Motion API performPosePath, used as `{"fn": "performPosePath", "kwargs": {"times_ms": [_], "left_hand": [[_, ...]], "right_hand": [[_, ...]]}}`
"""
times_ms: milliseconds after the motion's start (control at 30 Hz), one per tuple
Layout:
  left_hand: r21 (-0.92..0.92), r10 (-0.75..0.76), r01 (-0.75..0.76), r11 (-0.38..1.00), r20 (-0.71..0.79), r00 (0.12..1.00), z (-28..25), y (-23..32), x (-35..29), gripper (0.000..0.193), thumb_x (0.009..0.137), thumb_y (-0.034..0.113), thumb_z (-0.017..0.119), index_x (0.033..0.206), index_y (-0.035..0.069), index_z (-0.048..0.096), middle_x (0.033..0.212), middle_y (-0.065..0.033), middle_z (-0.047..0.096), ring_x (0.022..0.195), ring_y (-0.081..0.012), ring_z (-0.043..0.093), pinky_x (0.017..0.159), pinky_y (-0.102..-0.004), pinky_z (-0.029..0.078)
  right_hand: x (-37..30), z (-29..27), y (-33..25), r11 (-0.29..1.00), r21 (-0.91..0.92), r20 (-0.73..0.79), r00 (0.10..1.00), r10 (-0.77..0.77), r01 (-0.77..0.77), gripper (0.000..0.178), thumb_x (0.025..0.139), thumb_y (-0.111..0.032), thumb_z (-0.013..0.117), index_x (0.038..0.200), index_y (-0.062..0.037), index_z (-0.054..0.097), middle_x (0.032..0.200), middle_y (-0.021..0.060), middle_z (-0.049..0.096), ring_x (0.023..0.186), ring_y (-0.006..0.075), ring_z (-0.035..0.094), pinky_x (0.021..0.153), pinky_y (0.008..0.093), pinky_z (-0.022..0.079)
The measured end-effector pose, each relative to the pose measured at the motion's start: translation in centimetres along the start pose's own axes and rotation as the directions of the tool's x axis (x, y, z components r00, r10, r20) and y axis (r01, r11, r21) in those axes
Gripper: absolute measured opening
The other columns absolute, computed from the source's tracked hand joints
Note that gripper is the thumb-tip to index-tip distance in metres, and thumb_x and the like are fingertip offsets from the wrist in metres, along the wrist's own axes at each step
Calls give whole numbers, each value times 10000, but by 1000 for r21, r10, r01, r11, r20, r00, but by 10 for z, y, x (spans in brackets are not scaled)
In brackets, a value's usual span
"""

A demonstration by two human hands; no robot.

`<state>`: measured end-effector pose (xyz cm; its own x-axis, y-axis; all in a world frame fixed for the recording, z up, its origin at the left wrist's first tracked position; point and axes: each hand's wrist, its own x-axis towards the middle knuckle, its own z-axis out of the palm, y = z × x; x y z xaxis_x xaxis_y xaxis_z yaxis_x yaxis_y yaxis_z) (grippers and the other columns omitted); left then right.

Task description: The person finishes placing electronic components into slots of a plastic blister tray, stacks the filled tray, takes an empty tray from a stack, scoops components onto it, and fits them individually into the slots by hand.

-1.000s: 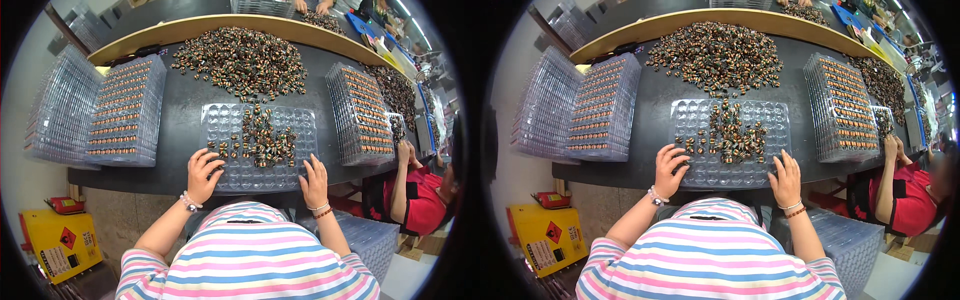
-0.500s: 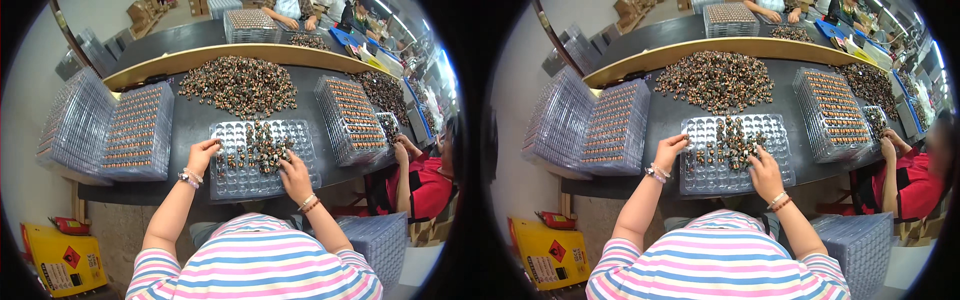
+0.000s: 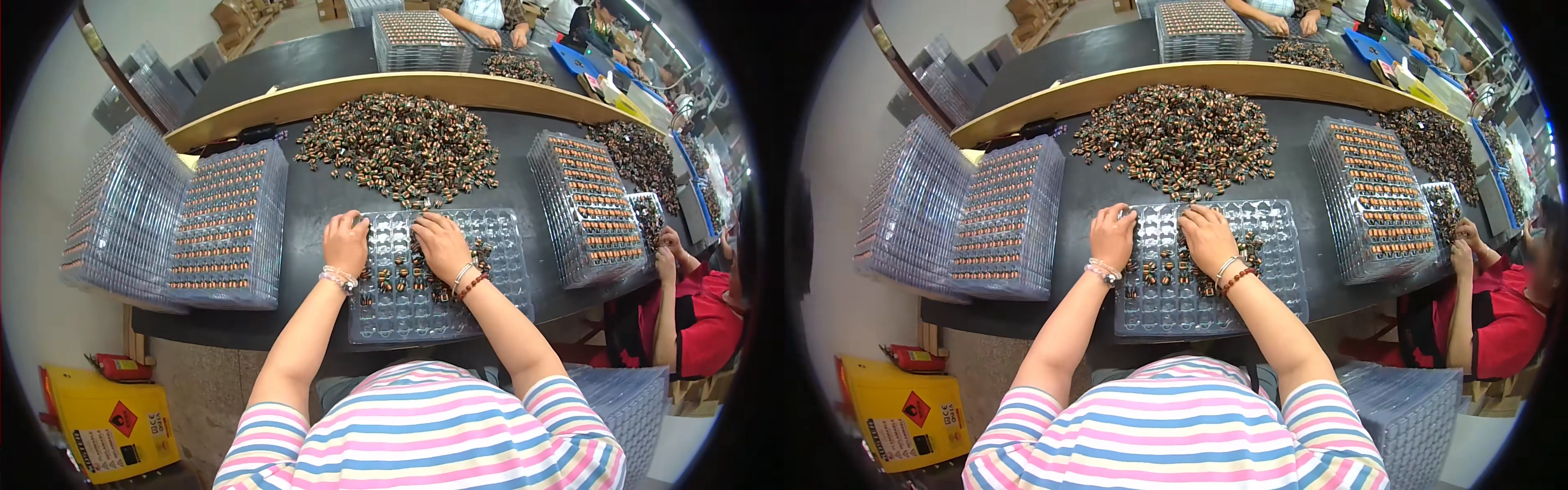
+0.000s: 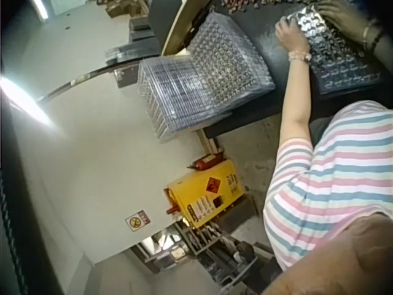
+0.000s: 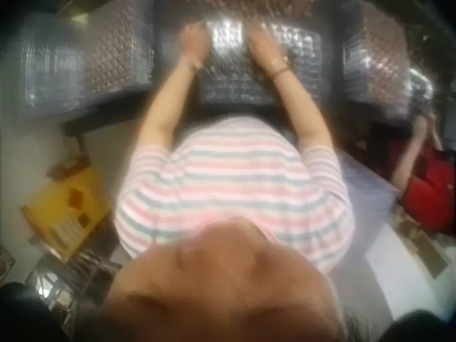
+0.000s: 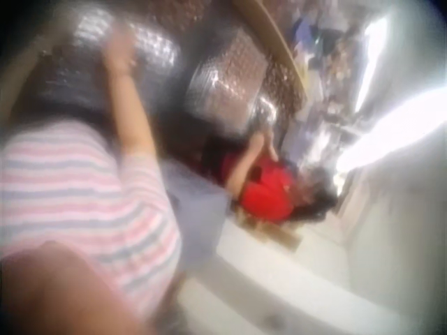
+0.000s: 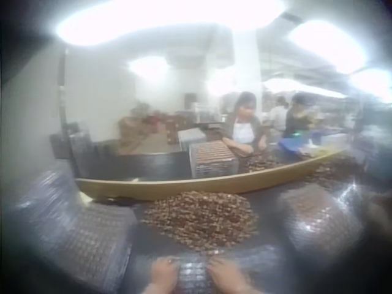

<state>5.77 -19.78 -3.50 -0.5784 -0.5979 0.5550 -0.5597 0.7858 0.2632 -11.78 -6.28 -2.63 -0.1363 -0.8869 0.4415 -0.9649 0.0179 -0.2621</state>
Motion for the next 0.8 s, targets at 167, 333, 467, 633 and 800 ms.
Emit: {"fn": "performPosePath", "kwargs": {"times_ms": [167,333,467,633,800], "left_hand": [[-199,-173,168,965,-10,985,6,0,-9,110,784,83,693,891,76,715,1058,-51,625,978,-276,556,864,-371,462],[-280,-204,221,934,89,975,-17,12,-19,100,795,94,677,886,77,716,1085,-73,600,1017,-283,546,877,-371,466],[-350,-185,221,910,134,974,-42,13,-22,179,791,94,686,968,77,696,1105,-101,588,1064,-292,531,910,-376,444],[-322,17,58,945,225,974,-84,41,-51,269,779,157,700,1038,92,671,1098,-99,582,1123,-317,486,966,-438,405],[-376,122,-25,926,236,964,-64,45,-67,312,740,118,724,1047,98,675,1053,-67,620,1110,-295,513,973,-421,409]], "right_hand": [[-10,-10,-8,994,93,25,998,55,-57,222,892,-162,579,1092,-90,645,1148,67,637,1130,259,541,1006,414,388],[-24,-30,-13,987,140,23,997,78,-81,209,855,-149,624,1058,-107,657,1002,59,647,1004,261,579,916,398,428],[-19,-31,-13,989,140,-102,993,60,-45,185,831,-127,653,1014,-95,658,940,63,654,966,263,593,890,399,439],[-30,-29,-10,974,214,-264,956,127,-70,162,840,-125,663,997,-86,661,843,65,660,846,256,623,792,390,480],[-26,-31,-19,933,337,-200,959,199,-123,165,869,-129,646,1022,-68,658,887,98,682,789,271,651,658,355,511]]}}
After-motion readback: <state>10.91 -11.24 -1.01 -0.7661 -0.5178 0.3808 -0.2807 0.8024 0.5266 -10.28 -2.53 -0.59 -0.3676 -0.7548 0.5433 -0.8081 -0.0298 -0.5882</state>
